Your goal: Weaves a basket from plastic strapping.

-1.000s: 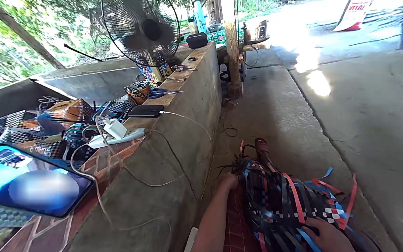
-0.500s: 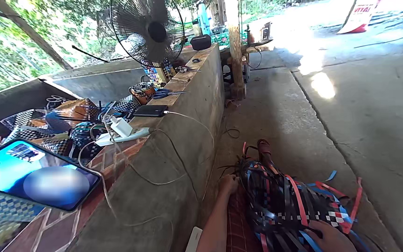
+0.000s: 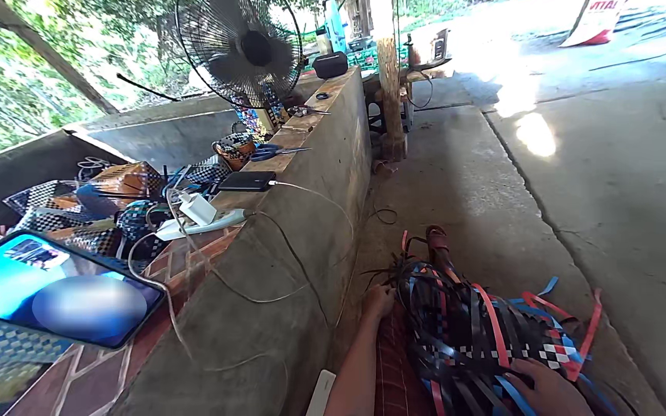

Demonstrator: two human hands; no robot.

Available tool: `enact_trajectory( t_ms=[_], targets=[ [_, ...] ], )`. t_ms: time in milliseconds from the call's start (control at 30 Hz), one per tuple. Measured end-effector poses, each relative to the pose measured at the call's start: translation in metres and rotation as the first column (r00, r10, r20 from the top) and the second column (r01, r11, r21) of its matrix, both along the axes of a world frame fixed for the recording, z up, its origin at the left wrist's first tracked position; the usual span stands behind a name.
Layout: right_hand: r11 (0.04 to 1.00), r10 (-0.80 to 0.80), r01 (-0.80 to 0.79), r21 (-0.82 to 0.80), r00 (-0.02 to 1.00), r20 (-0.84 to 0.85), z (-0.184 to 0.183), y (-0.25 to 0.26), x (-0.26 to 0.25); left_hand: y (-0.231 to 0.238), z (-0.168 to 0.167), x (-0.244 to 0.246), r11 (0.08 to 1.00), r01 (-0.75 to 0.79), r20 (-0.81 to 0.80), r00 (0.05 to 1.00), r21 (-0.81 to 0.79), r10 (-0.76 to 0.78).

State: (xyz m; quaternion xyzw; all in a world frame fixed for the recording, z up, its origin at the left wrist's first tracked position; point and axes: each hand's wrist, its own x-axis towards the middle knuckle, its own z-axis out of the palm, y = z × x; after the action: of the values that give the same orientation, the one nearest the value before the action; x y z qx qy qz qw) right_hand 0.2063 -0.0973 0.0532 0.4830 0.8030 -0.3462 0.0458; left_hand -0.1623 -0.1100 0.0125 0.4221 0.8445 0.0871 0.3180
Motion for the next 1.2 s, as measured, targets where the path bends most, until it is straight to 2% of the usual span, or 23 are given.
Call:
enact_trajectory(
  t_ms=[900, 1200],
  targets=[
    [0.999, -0.033, 0.034, 0.038, 0.999, -0.010, -0.0052, -0.0018, 0.0021, 0.0008, 0.0046, 0.0029, 1.000, 0.007, -0.012, 1.000, -0.010, -0.007],
    [0.998, -0.067, 0.067, 0.009, 0.998, 0.005, -0.0004, -0.0026, -0.0007, -0.0077, 0.0067, 0.0048, 0.991, -0.090, 0.042, 0.995, 0.101, 0.086]
  ],
)
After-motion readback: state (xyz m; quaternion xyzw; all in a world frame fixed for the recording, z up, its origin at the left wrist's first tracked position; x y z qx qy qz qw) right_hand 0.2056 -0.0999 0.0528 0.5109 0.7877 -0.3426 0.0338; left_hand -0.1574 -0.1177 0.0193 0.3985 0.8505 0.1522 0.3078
